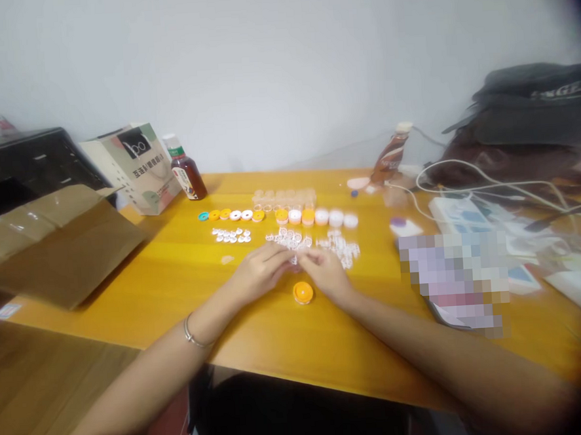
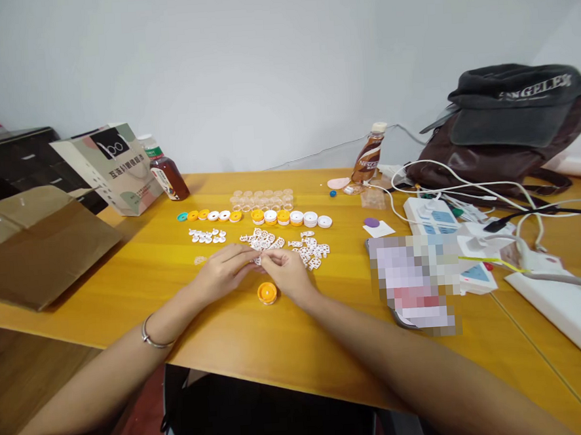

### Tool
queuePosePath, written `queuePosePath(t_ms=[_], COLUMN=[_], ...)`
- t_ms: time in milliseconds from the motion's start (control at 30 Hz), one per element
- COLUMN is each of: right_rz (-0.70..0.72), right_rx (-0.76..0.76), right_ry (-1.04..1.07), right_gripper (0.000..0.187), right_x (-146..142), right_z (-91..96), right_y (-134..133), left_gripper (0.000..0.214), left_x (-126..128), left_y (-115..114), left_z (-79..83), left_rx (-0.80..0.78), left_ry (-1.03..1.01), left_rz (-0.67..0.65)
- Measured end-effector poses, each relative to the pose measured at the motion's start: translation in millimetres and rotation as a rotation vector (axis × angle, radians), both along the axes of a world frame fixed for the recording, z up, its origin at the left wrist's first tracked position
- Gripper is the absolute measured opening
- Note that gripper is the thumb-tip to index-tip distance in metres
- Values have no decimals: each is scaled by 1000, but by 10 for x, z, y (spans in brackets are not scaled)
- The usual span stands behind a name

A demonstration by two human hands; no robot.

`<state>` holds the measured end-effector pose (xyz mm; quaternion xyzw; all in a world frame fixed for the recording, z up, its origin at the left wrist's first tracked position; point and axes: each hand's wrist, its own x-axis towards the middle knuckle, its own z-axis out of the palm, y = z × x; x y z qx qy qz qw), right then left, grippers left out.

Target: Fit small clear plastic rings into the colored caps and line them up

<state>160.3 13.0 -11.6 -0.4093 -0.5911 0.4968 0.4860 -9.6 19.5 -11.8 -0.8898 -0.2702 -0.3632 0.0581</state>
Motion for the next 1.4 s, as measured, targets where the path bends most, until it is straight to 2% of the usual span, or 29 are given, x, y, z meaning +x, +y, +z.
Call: queuePosePath(t_ms=[200,333,500,667,867,1067,1167,1267,1333,1400], right_rz=[-16,-6,47,67,83,17,-55,-123,-150,-165], right_rx=[21,-8,-49,-34,-35,19,82,140,170,199], right_ry=[-47,-50,34,99,77,-7,-40,-73,-101,-145], right_gripper=[17,20,19,20,27,19,17,18,18,14], right_x=[-4,3,5,1,12,-12,-4,22,38,42], right_z=[28,27,-4,-64,-81,-98,-98,-68,-37,-7], right_y=[-21,-5,7,18,35,4,-6,3,31,86], left_gripper=[19,20,19,18,17,16,13,12,15,16], left_x=[34,33,2,-23,-42,-46,-141,-294,-371,-397], left_y=[-11,-28,-34,14,17,3,40,108,149,171], left_z=[-43,-12,71,83,94,109,173,274,331,358], left_rx=[34,-19,-247,-446,-392,-377,-378,-349,-349,-374], left_ry=[28,-25,-220,-354,-300,-348,-447,-685,-842,-917], left_rz=[13,0,-81,-41,-86,-50,15,89,92,68])
